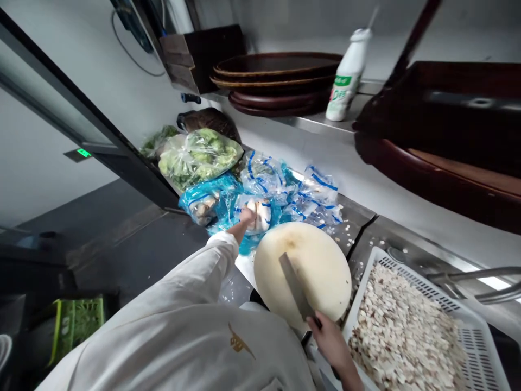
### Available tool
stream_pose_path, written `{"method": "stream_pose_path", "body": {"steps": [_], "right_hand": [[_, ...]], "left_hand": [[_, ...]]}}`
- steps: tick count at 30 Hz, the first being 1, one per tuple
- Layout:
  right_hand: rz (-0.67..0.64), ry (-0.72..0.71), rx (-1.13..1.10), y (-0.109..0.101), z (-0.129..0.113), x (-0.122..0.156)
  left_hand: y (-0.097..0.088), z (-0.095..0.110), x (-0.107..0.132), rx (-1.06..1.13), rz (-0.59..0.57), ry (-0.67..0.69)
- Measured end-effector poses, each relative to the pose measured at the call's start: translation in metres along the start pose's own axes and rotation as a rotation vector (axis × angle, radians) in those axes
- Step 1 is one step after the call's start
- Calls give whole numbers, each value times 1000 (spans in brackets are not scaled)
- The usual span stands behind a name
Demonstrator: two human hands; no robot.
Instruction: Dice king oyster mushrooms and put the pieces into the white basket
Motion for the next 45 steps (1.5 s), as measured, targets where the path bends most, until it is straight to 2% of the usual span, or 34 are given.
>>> {"method": "stream_pose_path", "body": {"steps": [3, 5, 7, 9, 11, 12, 15, 17, 20, 23, 25, 27, 30, 33, 36, 40, 45], "right_hand": [[94, 104, 69, -8, -1, -13], [137, 183, 147, -5, -6, -19], [139, 237, 223, 3, -13, -22], [129, 263, 270, 11, -19, -24], [132, 283, 273, 17, -25, -27], [135, 300, 258, 17, -27, -29], [118, 374, 150, 11, -32, -38], [86, 406, 54, 4, -33, -43], [39, 400, -9, -4, -33, -46], [66, 344, 45, -3, -30, -37], [92, 303, 112, 2, -28, -24], [89, 287, 167, 7, -26, -7], [42, 281, 239, 11, -25, 14], [-13, 234, 294, 10, -32, 23], [-49, 182, 359, 7, -46, 23], [-3, 175, 457, 0, -69, 22], [-45, 194, 499, -2, -91, 22]], "left_hand": [[11, -11, -17, 49, 5, -177], [15, -15, -20, 87, 9, -226], [17, -16, -10, 134, 11, -203], [20, -15, 13, 174, 0, -114], [21, -13, 43, 195, -54, 24], [21, -11, 58, 181, -114, 137], [15, 6, 92, 55, -358, 666], [12, 27, 108, -30, -462, 974], [18, 62, 136, -78, -571, 1146], [35, 77, 174, -127, -675, 1208], [44, 71, 194, -145, -635, 1195], [47, 56, 205, -141, -537, 1140], [48, 34, 209, -128, -439, 1048], [51, 21, 207, -94, -375, 995], [58, 18, 199, -20, -338, 1050], [68, 17, 188, 78, -280, 1180], [74, 13, 186, 90, -255, 1169]]}}
Point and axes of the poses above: each hand's wrist, its own x-axis away from the middle knuckle, its own y-axis out of the palm, z = x × y, the point moved 1 cm from there along -x, towards the middle knuckle
